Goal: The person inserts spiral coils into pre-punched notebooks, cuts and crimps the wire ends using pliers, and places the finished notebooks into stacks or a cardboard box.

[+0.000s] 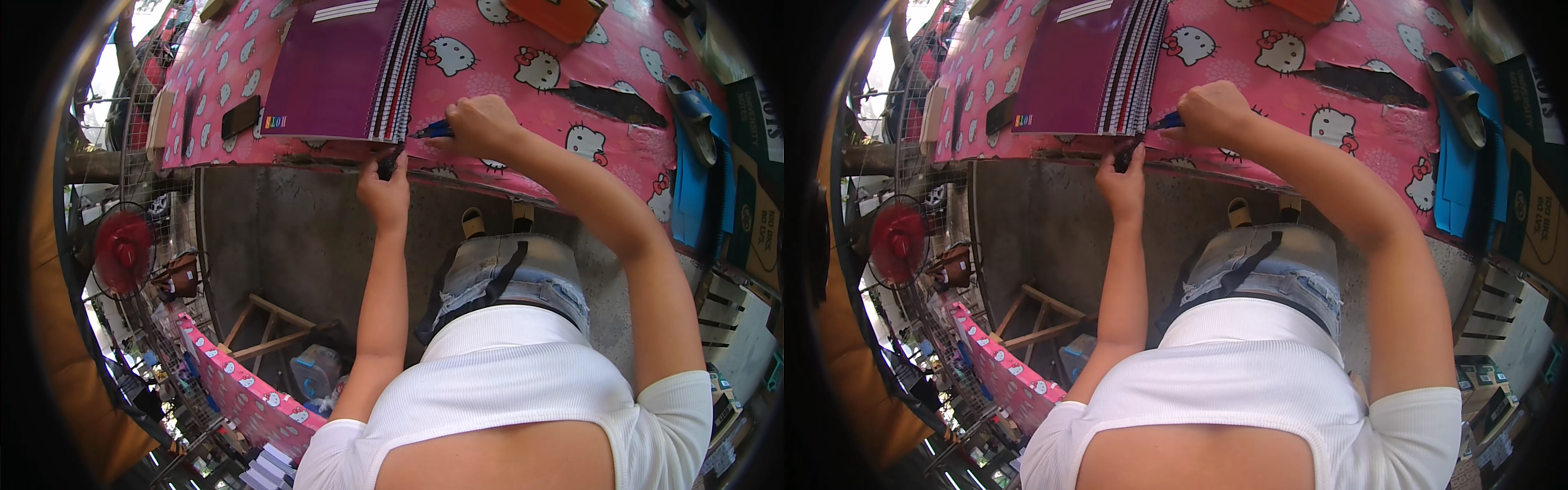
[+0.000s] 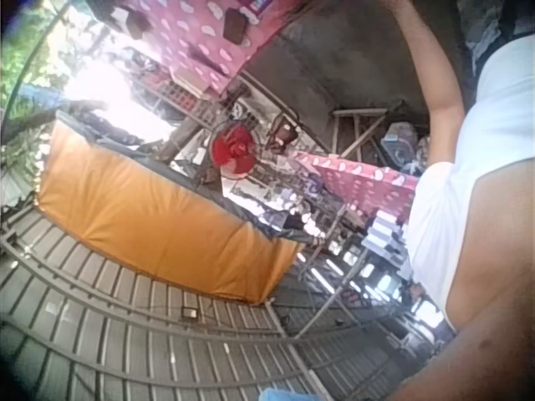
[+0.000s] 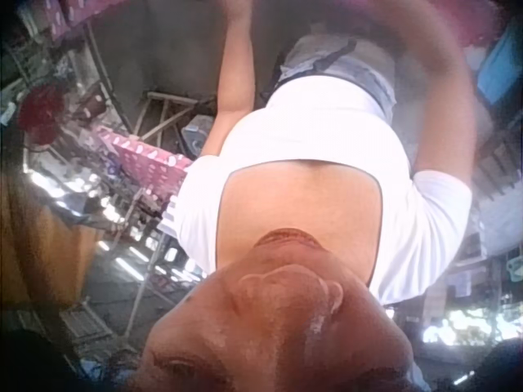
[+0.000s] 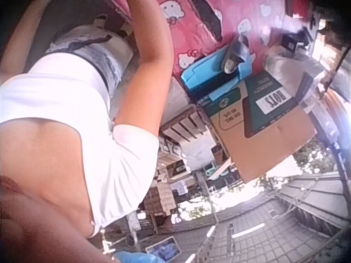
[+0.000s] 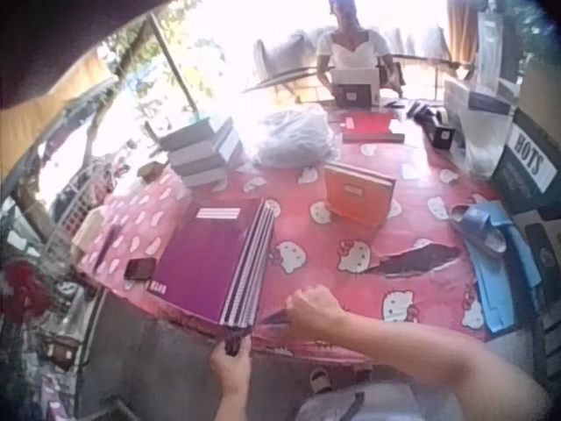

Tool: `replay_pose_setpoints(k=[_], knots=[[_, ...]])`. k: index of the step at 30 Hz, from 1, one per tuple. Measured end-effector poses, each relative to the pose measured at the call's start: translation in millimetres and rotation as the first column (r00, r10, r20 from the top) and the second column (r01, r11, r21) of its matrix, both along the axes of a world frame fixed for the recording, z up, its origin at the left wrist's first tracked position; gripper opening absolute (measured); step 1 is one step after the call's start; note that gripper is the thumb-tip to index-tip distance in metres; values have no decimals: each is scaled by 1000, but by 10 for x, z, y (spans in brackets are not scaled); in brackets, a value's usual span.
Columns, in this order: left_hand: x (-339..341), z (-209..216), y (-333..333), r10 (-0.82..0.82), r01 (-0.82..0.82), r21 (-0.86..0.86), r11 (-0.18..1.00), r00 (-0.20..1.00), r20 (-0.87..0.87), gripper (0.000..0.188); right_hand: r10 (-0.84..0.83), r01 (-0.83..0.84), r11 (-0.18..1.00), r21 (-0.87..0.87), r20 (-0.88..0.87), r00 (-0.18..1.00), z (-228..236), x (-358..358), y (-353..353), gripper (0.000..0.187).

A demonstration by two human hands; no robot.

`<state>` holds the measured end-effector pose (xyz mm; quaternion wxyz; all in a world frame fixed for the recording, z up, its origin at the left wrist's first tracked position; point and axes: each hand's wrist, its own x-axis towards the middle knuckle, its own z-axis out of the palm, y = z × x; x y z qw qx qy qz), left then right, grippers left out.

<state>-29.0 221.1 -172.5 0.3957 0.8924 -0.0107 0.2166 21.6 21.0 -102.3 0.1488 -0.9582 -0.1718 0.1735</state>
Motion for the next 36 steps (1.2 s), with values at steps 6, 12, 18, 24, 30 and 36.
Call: replay_pose_setpoints(k=[6,12,18,24,30,36], knots=[[-13,243,-114,-84,-196,-540,819,889,-450,39,44,-50,999,-3,556,830,-405,1,4,63],[21,201,-101,-32,-220,-467,856,881,-473,34,44,-44,999,-12,495,868,-348,-36,55,63],[40,177,-108,-30,-244,-502,830,878,-478,25,52,-32,998,-47,547,835,-361,-17,86,62],[36,154,-95,-12,-239,-450,860,874,-487,23,39,-44,998,39,129,991,-199,83,122,61],[14,54,-70,1,-203,-457,866,914,-405,20,46,-36,999,-39,301,953,-204,22,14,64],[6,13,-109,35,-173,-337,925,925,-379,20,109,-47,990,-131,524,845,-370,30,116,66]])
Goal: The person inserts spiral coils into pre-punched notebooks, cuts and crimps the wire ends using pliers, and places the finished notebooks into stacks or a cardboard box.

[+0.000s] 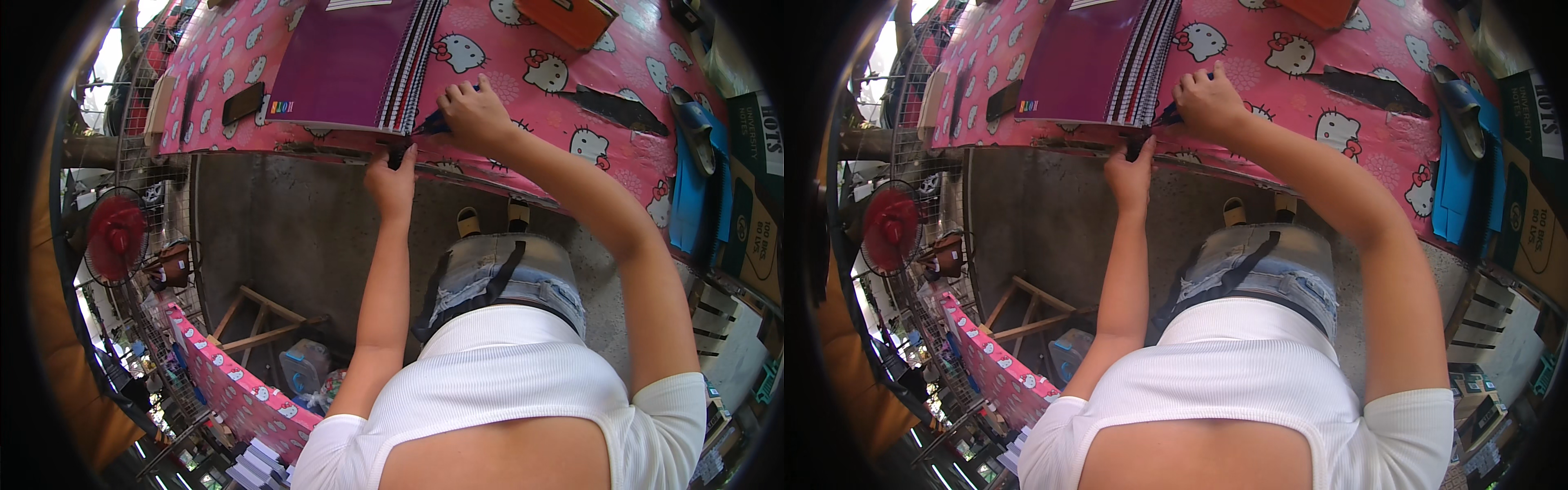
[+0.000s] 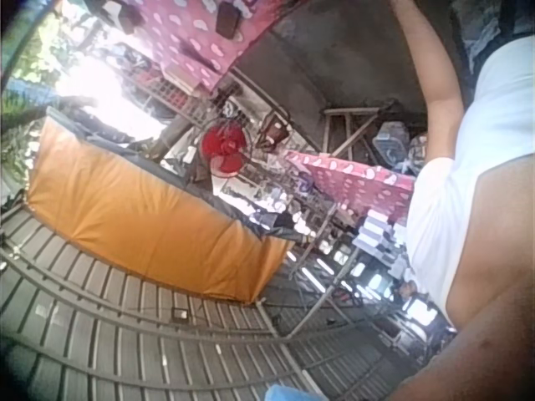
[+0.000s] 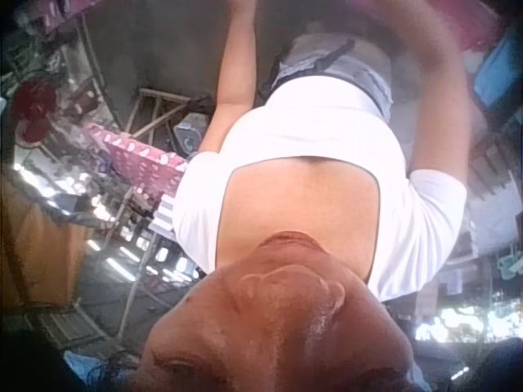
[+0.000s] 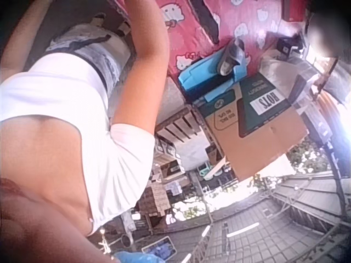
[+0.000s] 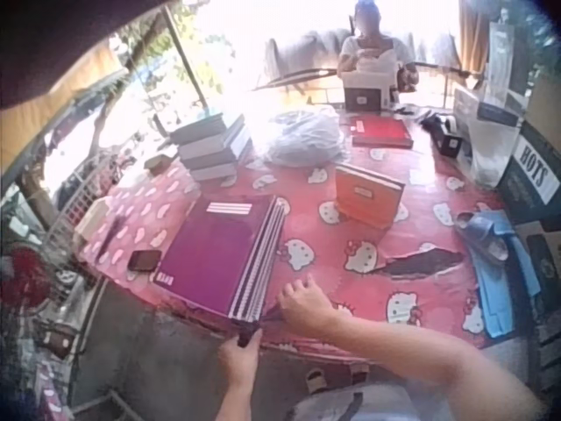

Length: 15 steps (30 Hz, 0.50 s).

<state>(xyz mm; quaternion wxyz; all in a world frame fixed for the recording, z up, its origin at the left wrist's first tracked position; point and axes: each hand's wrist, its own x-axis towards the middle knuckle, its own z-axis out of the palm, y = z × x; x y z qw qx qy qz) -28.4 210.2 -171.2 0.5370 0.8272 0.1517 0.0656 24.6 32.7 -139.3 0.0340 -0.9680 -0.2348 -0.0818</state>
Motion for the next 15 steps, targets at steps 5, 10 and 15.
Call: replay_pose_setpoints(k=[5,10,15], knots=[[-1,-76,96,-66,46,192,980,993,97,25,34,-32,999,26,-44,998,35,-32,70,64],[39,53,-3,-64,54,184,981,997,49,24,30,-9,997,71,-302,953,165,86,-25,52],[11,-161,248,-74,73,136,988,997,8,26,-29,58,996,61,-401,916,328,-5,-185,51]])
